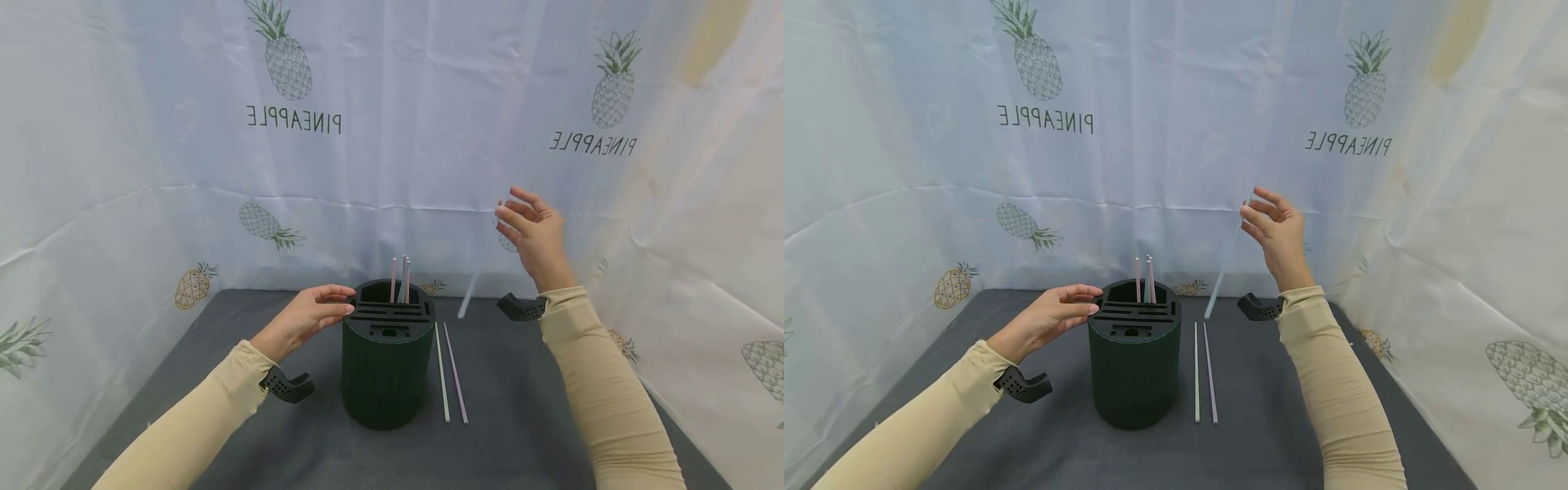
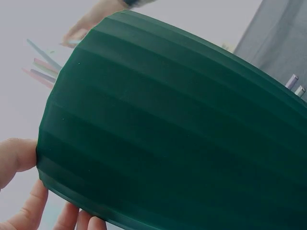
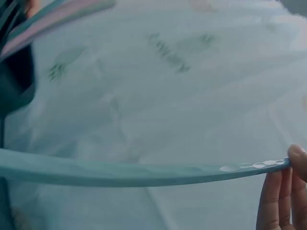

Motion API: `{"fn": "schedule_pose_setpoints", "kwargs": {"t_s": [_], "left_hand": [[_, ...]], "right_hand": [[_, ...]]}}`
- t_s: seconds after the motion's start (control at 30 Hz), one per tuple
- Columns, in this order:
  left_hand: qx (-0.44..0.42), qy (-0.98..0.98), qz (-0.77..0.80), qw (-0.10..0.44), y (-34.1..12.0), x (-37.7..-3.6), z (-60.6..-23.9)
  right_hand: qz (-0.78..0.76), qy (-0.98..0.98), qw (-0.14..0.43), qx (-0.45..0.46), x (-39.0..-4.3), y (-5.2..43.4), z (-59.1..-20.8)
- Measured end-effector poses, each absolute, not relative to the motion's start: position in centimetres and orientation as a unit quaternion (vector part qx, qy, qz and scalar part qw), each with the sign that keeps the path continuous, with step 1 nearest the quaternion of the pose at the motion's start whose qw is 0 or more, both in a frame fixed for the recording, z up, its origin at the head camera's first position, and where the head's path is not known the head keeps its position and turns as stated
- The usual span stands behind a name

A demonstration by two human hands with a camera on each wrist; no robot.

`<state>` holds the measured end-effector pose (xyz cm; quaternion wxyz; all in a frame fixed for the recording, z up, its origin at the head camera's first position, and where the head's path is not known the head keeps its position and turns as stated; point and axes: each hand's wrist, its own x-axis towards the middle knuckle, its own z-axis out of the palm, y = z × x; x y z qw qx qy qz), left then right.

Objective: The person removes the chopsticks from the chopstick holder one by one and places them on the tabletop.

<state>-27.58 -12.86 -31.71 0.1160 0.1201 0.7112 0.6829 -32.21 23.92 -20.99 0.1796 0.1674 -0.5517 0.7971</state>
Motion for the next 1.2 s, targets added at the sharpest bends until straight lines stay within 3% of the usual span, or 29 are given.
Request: {"fn": "schedule_pose_setpoints", "kwargs": {"t_s": [0.33, 0.57, 1.2], "left_hand": [[0.119, 0.712, 0.682, 0.114, -12.9, -27.6, -31.8], [0.121, 0.714, 0.681, 0.114, -12.8, -27.6, -31.8], [0.117, 0.711, 0.684, 0.11, -12.6, -27.4, -31.9]], "right_hand": [[0.659, -0.747, 0.06, 0.065, -35.2, 26.8, -32.1], [0.593, -0.803, 0.0, 0.05, -36.3, 27.1, -38.5], [0.571, -0.819, -0.023, -0.047, -37.2, 25.7, -45.6]]}}
